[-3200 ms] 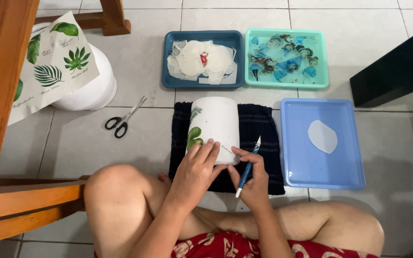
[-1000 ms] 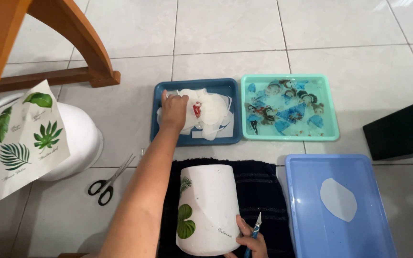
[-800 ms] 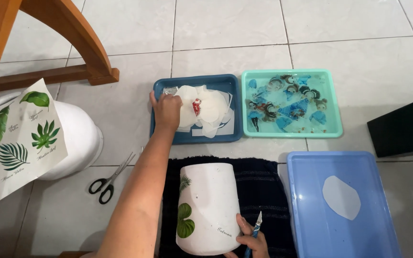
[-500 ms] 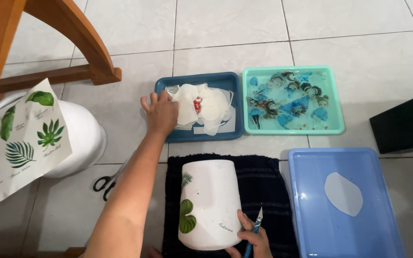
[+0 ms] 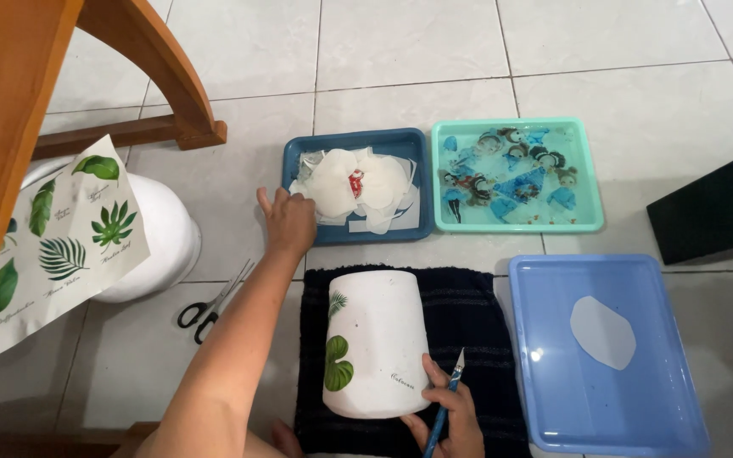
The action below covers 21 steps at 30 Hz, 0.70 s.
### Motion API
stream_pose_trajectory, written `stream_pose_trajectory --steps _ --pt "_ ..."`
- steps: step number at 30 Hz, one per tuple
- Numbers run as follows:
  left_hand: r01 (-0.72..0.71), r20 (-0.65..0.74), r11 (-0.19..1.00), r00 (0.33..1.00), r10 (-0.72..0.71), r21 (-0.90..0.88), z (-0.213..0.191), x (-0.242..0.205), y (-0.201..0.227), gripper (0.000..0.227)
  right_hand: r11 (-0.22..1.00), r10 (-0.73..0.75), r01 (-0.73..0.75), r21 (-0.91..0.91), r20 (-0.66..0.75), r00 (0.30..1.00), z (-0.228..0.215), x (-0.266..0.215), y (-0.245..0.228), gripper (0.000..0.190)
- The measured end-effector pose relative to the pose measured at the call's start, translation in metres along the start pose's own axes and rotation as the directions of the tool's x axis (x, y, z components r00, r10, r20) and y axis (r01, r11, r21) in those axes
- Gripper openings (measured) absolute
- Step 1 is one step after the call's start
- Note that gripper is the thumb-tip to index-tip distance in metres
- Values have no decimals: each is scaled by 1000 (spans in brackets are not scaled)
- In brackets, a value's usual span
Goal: Decorating a white ceramic pot by applying leaf decals and cutting out new decal shapes from a sheet using scissors
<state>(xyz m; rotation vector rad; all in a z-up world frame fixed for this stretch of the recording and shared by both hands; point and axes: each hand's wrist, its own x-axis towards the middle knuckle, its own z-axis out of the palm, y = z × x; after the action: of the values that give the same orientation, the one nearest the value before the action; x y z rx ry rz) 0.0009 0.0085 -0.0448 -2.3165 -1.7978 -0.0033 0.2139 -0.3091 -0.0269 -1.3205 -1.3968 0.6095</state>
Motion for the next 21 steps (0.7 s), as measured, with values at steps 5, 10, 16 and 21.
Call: stream_pose_trajectory --steps 5,10,16,21 --pt "56 -35 990 998 -61 -130 -28 -15 -3 21 994 105 -105 -12 58 993 -5 3 -16 29" --pt "151 22 860 987 -161 -488 -86 -48 13 80 999 52 -52 6 52 997 -9 9 -30 30" --pt "570 649 412 757 73 -711 -203 -138 60 83 990 135 -138 27 93 986 -15 13 -46 26" --pt "513 668 578 740 77 -635 -206 -180 79 101 980 177 -174 93 -25 984 -20 16 -56 32"
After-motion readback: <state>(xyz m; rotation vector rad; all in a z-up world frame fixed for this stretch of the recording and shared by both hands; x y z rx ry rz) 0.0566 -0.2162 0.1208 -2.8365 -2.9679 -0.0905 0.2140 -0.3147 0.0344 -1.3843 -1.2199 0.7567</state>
